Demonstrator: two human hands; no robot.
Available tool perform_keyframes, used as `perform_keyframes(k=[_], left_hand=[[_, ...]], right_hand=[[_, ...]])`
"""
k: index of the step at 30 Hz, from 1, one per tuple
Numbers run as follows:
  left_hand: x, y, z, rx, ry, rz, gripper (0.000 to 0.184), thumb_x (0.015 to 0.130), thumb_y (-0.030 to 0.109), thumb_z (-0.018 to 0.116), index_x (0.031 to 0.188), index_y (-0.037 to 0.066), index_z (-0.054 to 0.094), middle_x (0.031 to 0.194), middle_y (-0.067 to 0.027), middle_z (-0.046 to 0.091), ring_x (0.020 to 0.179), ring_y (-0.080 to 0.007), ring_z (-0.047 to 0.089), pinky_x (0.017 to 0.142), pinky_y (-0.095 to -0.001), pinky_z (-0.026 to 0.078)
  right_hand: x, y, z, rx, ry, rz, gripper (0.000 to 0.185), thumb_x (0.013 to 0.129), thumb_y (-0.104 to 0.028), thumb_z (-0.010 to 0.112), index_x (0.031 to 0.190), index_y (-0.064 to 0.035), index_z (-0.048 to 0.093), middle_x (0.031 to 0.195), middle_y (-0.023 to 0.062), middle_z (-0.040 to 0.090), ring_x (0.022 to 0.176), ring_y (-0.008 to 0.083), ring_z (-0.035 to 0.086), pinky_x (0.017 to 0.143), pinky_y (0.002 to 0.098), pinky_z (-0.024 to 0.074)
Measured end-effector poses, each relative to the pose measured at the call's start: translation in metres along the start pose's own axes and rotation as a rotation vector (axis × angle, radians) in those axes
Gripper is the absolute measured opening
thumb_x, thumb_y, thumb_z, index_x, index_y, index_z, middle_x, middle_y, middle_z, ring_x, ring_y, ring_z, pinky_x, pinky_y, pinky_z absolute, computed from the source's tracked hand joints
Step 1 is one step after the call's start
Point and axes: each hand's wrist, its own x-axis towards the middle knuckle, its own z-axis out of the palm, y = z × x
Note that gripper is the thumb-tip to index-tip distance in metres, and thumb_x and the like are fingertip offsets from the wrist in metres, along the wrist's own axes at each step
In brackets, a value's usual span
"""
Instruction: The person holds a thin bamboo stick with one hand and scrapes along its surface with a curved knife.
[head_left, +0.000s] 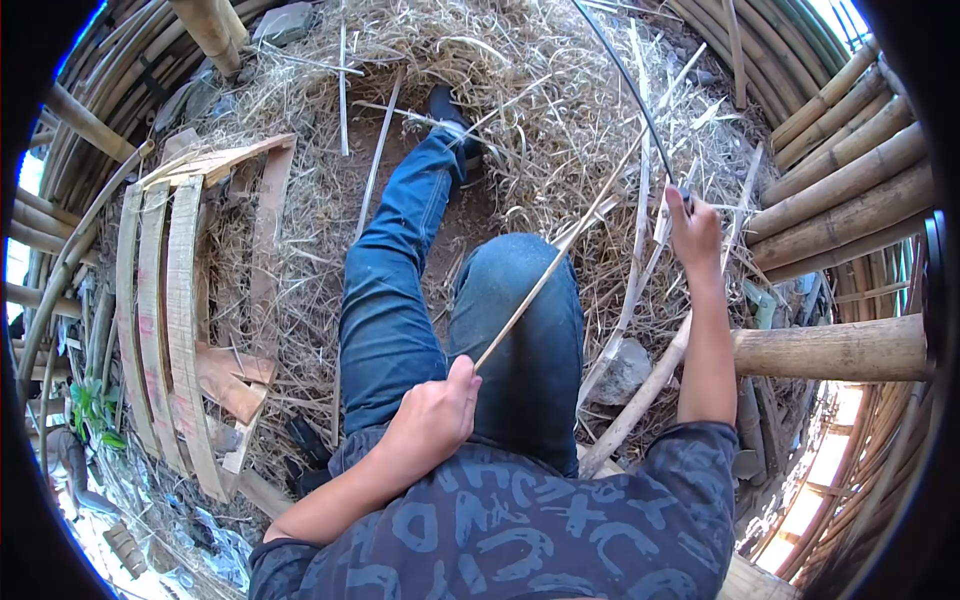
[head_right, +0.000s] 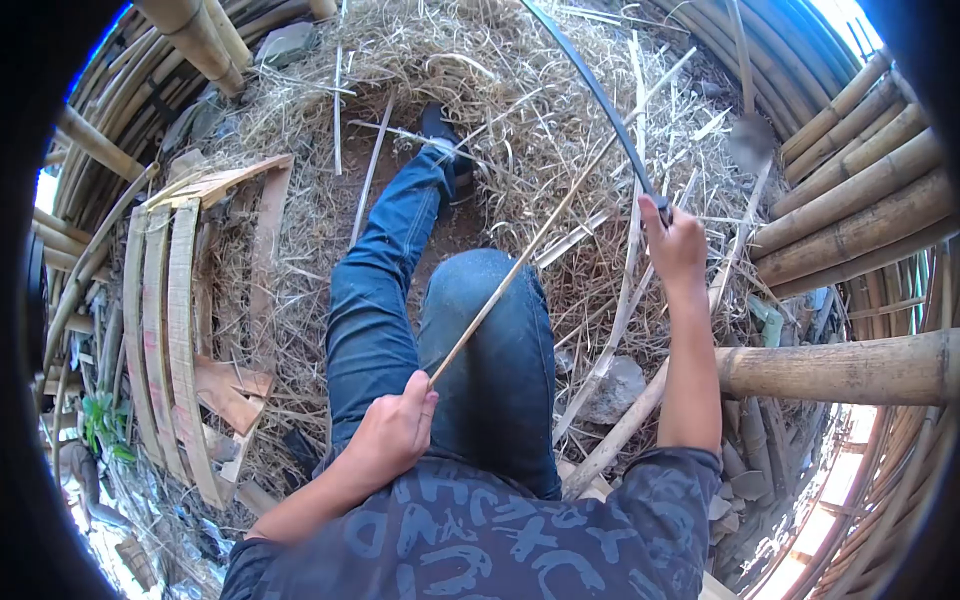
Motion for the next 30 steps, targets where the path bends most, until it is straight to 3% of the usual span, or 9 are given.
perform_keyframes(k=[6,8,14,17,20,22,25,28,30], left_hand=[[0.005,-0.002,0.0,0.016,-0.039,-0.001,0.016,0.095,0.007,0.051,0.102,-0.005,0.044,0.056,-0.0225,0.053,0.053,-0.0419,0.057,0.047,-0.0498,0.041],[0.005,-0.002,-0.001,0.028,-0.061,0.001,0.015,0.095,0.007,0.052,0.102,-0.004,0.044,0.056,-0.0227,0.053,0.054,-0.0419,0.057,0.048,-0.0499,0.041],[-0.001,-0.004,-0.006,0.04,-0.051,-0.052,0.013,0.096,0.008,0.05,0.098,-0.003,0.044,0.058,-0.0236,0.053,0.056,-0.0428,0.057,0.05,-0.051,0.041],[0.0,-0.001,-0.007,0.039,-0.013,-0.005,0.014,0.096,0.01,0.051,0.092,0.001,0.041,0.055,-0.0211,0.055,0.052,-0.0408,0.058,0.045,-0.0495,0.043],[-0.002,0.002,-0.008,0.027,-0.054,-0.059,0.013,0.097,0.009,0.049,0.098,-0.003,0.045,0.058,-0.0244,0.054,0.056,-0.0445,0.056,0.051,-0.052,0.04],[-0.005,0.001,-0.007,-0.008,-0.039,-0.052,0.014,0.097,0.009,0.049,0.1,-0.004,0.046,0.058,-0.0246,0.054,0.056,-0.0449,0.056,0.051,-0.0524,0.041],[-0.015,-0.001,-0.008,-0.008,-0.047,-0.064,0.017,0.096,0.009,0.05,0.103,-0.006,0.047,0.06,-0.0255,0.056,0.057,-0.0449,0.057,0.051,-0.0524,0.041],[-0.015,-0.005,-0.008,0.045,-0.015,0.006,0.015,0.096,0.011,0.051,0.098,-0.002,0.044,0.056,-0.023,0.056,0.052,-0.0407,0.059,0.045,-0.0493,0.044],[-0.014,-0.009,-0.001,0.011,-0.003,0.018,0.015,0.096,0.011,0.05,0.098,-0.003,0.045,0.056,-0.0239,0.056,0.052,-0.0411,0.059,0.046,-0.0496,0.044]], right_hand=[[-0.059,-0.072,-0.005,0.223,-0.438,0.011,0.072,0.08,-0.074,0.055,0.081,-0.0034,0.068,0.054,0.0051,0.06,0.048,0.0187,0.061,0.045,0.0309,0.0444],[-0.075,-0.094,0.001,0.151,-0.297,-0.247,0.064,0.072,-0.07,0.066,0.074,-0.006,0.065,0.053,0.0107,0.057,0.052,0.0307,0.063,0.05,0.0377,0.0493],[-0.064,-0.097,0.0,0.043,-0.311,-0.527,0.068,0.069,-0.075,0.064,0.062,-0.0077,0.062,0.05,0.0073,0.056,0.048,0.0244,0.062,0.046,0.0359,0.0479],[-0.053,-0.069,0.005,0.09,-0.249,-0.429,0.073,0.071,-0.08,0.057,0.063,-0.0079,0.061,0.049,0.0061,0.055,0.047,0.0233,0.062,0.046,0.035,0.0483],[-0.045,-0.046,-0.005,-0.07,-0.207,-0.404,0.078,0.075,-0.084,0.048,0.063,-0.0078,0.061,0.049,0.0051,0.054,0.047,0.0218,0.061,0.047,0.0332,0.0486],[-0.041,-0.033,-0.012,-0.09,-0.25,-0.154,0.08,0.08,-0.083,0.039,0.063,-0.0077,0.06,0.049,0.0048,0.054,0.046,0.0208,0.059,0.045,0.0317,0.0454],[-0.025,-0.003,-0.021,-0.143,-0.115,0.085,0.079,0.084,-0.081,0.037,0.063,-0.0078,0.06,0.049,0.0033,0.053,0.044,0.0168,0.055,0.042,0.0296,0.04],[-0.03,0.013,-0.021,-0.082,-0.062,0.027,0.076,0.086,-0.078,0.039,0.063,-0.0082,0.06,0.049,0.0021,0.052,0.042,0.0152,0.052,0.041,0.029,0.0366],[-0.046,0.003,-0.013,0.061,-0.237,0.042,0.073,0.085,-0.075,0.046,0.074,-0.0063,0.067,0.05,0.002,0.053,0.043,0.0162,0.052,0.042,0.0305,0.0398]])
